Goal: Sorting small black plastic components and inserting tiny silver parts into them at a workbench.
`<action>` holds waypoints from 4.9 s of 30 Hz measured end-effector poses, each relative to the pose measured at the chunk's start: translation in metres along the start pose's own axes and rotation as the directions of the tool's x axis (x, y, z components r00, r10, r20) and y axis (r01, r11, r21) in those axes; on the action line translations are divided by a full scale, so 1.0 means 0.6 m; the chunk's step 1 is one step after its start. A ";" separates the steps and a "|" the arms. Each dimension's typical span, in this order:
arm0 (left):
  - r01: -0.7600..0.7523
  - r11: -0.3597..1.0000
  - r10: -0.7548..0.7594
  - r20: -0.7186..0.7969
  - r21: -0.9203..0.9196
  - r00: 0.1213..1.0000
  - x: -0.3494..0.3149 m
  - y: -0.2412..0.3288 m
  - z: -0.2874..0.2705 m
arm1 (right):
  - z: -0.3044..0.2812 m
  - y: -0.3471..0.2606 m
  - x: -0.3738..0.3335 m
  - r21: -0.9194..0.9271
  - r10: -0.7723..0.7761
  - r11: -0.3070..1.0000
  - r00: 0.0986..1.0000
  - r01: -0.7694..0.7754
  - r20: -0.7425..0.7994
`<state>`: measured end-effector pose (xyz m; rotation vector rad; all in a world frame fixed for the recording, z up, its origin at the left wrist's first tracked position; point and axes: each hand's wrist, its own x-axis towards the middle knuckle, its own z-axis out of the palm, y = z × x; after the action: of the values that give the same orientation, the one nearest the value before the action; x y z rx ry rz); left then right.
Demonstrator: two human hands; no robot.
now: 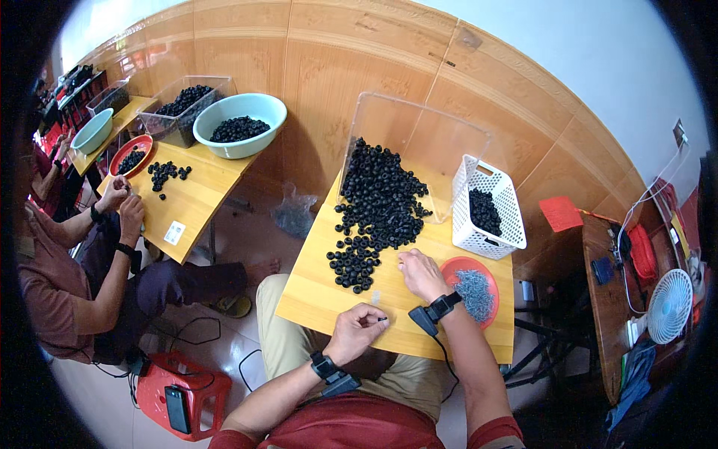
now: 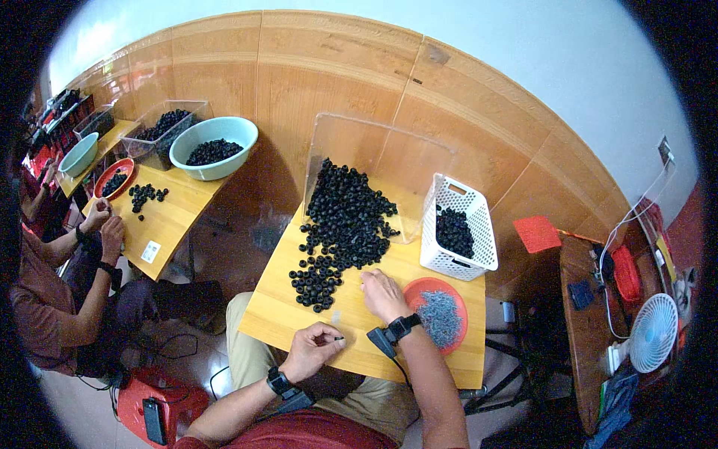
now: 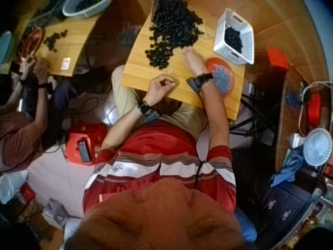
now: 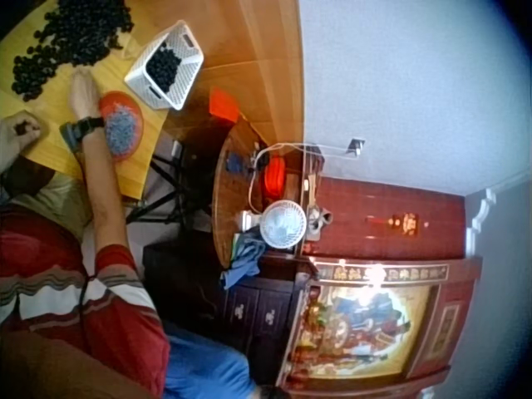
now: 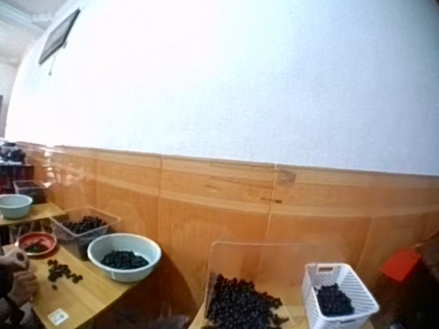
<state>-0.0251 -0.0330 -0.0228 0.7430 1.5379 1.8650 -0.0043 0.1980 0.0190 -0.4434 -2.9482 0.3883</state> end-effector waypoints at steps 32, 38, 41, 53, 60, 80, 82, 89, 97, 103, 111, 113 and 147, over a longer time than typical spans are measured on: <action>-0.014 0.999 0.015 -0.025 0.051 1.000 -0.005 0.002 0.005 | 0.024 -0.035 -0.152 0.812 0.184 0.573 0.983 -0.109 0.002; 0.025 0.998 -0.023 -0.027 0.061 0.999 -0.006 0.006 0.005 | 0.035 -0.031 -0.158 0.799 0.122 0.601 0.989 -0.003 -0.088; 0.015 0.998 -0.013 -0.028 0.056 1.000 -0.005 0.006 0.006 | 0.036 -0.036 -0.162 0.793 0.151 0.607 0.987 -0.045 -0.060; -0.010 0.998 0.012 -0.034 0.058 0.999 -0.007 0.010 0.009 | 0.049 -0.043 -0.174 0.878 0.182 0.462 0.982 -0.125 0.045; 0.005 0.998 -0.003 -0.035 0.060 0.999 -0.006 0.004 0.008 | 0.056 -0.056 -0.177 0.905 0.101 0.417 0.993 -0.090 0.052; 0.002 1.000 -0.003 -0.043 -0.013 0.999 -0.008 0.006 0.012 | 0.035 -0.051 -0.179 0.950 -0.042 0.294 0.991 -0.107 0.125; 0.022 1.000 -0.022 -0.033 -0.010 0.999 -0.008 0.012 0.013 | 0.032 -0.054 -0.180 0.967 -0.024 0.213 0.989 -0.139 0.147; 0.013 1.000 -0.014 -0.037 -0.019 0.999 -0.010 0.005 0.012 | 0.019 -0.057 -0.178 0.941 -0.045 0.301 0.983 -0.156 0.178; 0.023 0.998 -0.021 -0.032 0.051 0.999 -0.009 0.021 0.012 | 0.018 -0.054 -0.182 0.917 -0.041 0.362 0.980 -0.167 0.194; 0.018 0.998 -0.017 -0.026 0.061 1.000 -0.010 0.025 0.012 | 0.026 -0.057 -0.189 0.944 0.021 0.295 0.989 -0.146 0.146; 0.013 0.995 -0.011 -0.019 0.101 1.000 -0.009 0.019 0.012 | 0.026 -0.054 -0.190 0.916 -0.007 0.362 0.983 -0.170 0.185; 0.014 0.994 -0.012 -0.019 0.111 1.000 -0.009 0.019 0.013 | 0.025 -0.054 -0.190 0.910 -0.010 0.382 0.984 -0.163 0.180; -0.161 0.914 0.151 0.055 0.373 0.987 -0.010 0.022 0.013 | 0.029 -0.081 -0.213 0.942 0.094 -0.143 0.943 -0.304 0.319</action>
<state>-0.0170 -0.0344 -0.0087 1.0862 1.8967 1.6757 0.1004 0.1101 0.0033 -0.5623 -1.5807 2.5041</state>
